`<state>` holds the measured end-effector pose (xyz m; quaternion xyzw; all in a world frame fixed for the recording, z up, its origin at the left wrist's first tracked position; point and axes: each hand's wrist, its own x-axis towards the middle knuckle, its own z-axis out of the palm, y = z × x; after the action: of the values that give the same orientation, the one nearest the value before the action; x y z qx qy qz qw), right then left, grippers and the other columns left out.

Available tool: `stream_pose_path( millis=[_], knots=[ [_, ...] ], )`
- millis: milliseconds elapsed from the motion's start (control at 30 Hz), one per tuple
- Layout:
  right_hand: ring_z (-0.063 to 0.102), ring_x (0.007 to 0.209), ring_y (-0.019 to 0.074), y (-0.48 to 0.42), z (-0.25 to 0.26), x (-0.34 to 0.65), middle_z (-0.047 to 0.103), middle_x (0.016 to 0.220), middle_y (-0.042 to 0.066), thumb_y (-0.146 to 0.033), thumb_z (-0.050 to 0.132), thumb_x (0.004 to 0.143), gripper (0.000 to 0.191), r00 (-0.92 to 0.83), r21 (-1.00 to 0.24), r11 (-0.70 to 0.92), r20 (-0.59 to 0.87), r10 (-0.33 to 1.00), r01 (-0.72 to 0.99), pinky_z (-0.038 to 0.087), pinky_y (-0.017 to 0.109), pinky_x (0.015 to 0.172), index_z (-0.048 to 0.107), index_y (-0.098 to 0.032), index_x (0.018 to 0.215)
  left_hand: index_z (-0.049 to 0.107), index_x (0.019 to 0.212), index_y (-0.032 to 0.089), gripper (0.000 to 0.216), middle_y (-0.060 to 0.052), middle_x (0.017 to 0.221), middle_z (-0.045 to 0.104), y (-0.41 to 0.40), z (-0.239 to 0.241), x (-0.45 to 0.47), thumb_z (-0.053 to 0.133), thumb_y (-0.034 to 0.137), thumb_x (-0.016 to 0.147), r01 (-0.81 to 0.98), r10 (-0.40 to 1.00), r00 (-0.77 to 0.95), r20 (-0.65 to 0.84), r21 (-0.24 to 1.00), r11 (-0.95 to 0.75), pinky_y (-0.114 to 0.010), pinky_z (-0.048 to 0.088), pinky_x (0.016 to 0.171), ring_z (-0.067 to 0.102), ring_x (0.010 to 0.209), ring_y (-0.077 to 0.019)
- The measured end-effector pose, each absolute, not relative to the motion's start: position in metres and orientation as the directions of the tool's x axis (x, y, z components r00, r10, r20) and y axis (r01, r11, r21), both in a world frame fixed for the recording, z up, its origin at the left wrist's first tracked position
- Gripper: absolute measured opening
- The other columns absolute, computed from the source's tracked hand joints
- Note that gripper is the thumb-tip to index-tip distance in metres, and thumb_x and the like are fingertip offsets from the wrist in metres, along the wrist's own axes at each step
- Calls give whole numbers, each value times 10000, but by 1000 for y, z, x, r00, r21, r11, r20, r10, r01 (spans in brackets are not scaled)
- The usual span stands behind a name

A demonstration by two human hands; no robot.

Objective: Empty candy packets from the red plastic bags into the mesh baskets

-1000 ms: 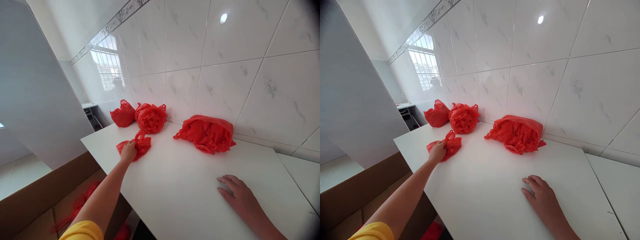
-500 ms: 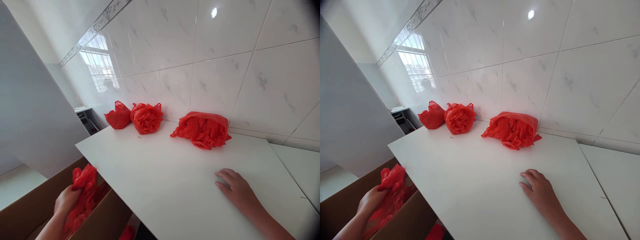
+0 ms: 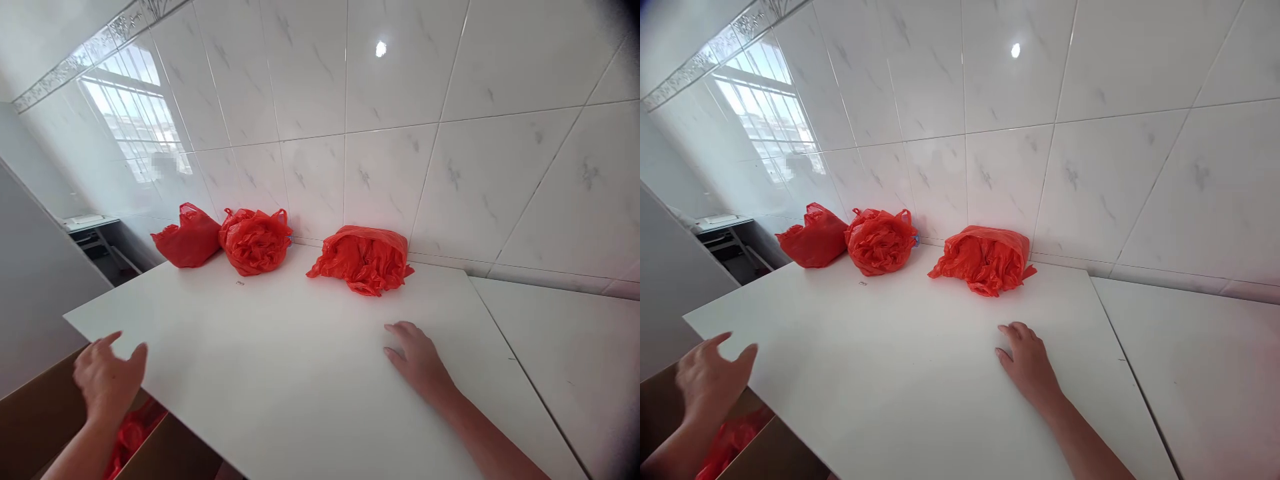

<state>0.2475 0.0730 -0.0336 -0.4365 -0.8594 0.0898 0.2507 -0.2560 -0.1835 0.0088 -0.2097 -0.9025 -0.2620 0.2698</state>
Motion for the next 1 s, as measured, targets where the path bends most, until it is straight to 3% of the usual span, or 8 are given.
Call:
stream_pose_path(
  millis=[167, 267, 333, 467, 600, 667, 767, 1000],
  knots=[
    [461, 1174, 267, 91, -29, 202, 272, 1469, 123, -243, 514, 810, 525, -465, -232, 614, 471, 749, 755, 413, 400, 913, 431, -233, 1328, 546, 1099, 151, 421, -166, 1263, 466, -73, 6, -189, 493, 392, 757, 838, 553, -545, 630, 401, 370, -441, 404, 984, 437, 1218, -291],
    [461, 1174, 260, 102, -25, 178, 192, 1517, 107, -201, 502, 817, 580, -469, -216, 623, 489, 735, 752, 397, 387, 918, 361, -239, 1378, 513, 1160, 190, 412, -134, 1334, 410, -16, -14, -137, 508, 327, 772, 893, 746, -382, 546, 424, 148, -417, 416, 983, 458, 1212, -262],
    [472, 1165, 251, 109, -25, 168, 163, 1530, 103, -173, 491, 813, 639, -462, -241, 618, 479, 747, 748, 404, 362, 895, 288, -219, 1417, 468, 1228, 208, 463, -124, 1360, 398, 12, -24, -106, 520, 287, 774, 882, 803, -363, 472, 451, 133, -415, 419, 982, 456, 1222, -258],
    [485, 1148, 247, 119, -27, 163, 351, 1445, 136, -194, 510, 806, 712, -431, -345, 587, 432, 792, 733, 407, 339, 867, 204, -159, 1447, 283, 1396, 249, 666, -112, 1455, 309, 48, -26, -57, 546, 307, 787, 926, 835, -260, 485, 370, 74, -462, 373, 1018, 313, 1334, -290],
    [527, 1021, 243, 122, -24, 165, 615, 1105, 100, -188, 555, 779, 525, -414, -408, 574, 418, 809, 710, 400, 334, 839, 458, -179, 1295, 243, 1434, 257, 703, -98, 1525, 185, 78, -14, -26, 545, 317, 802, 985, 807, -60, 588, 167, -48, -479, 292, 1065, 163, 1396, -306],
    [546, 927, 216, 120, -22, 167, 645, 960, 58, -150, 551, 769, 322, -411, -435, 582, 428, 805, 687, 399, 310, 799, 588, -206, 1084, 284, 1423, 287, 675, -82, 1538, 161, 94, -10, -15, 548, 354, 805, 992, 807, 28, 590, 84, -96, -499, 261, 1072, 139, 1400, -326],
    [542, 762, 165, 115, -19, 173, 631, 778, 8, -123, 514, 784, 132, -403, -466, 591, 446, 799, 658, 383, 262, 702, 599, -217, 821, 366, 1374, 360, 606, -47, 1527, 215, 117, -9, -1, 551, 401, 799, 991, 841, 75, 536, 51, -122, -565, 246, 1049, 194, 1377, -352],
    [522, 626, 113, 100, -12, 199, 611, 722, -29, -137, 458, 798, 159, -250, -601, 447, 386, 888, 662, 334, 206, 564, 579, -232, 757, 505, 1250, 280, 442, -91, 1416, 400, 134, -10, 2, 507, 312, 809, 991, 839, -71, 539, 133, -2, -510, 329, 991, 363, 1272, -306]
  ],
)
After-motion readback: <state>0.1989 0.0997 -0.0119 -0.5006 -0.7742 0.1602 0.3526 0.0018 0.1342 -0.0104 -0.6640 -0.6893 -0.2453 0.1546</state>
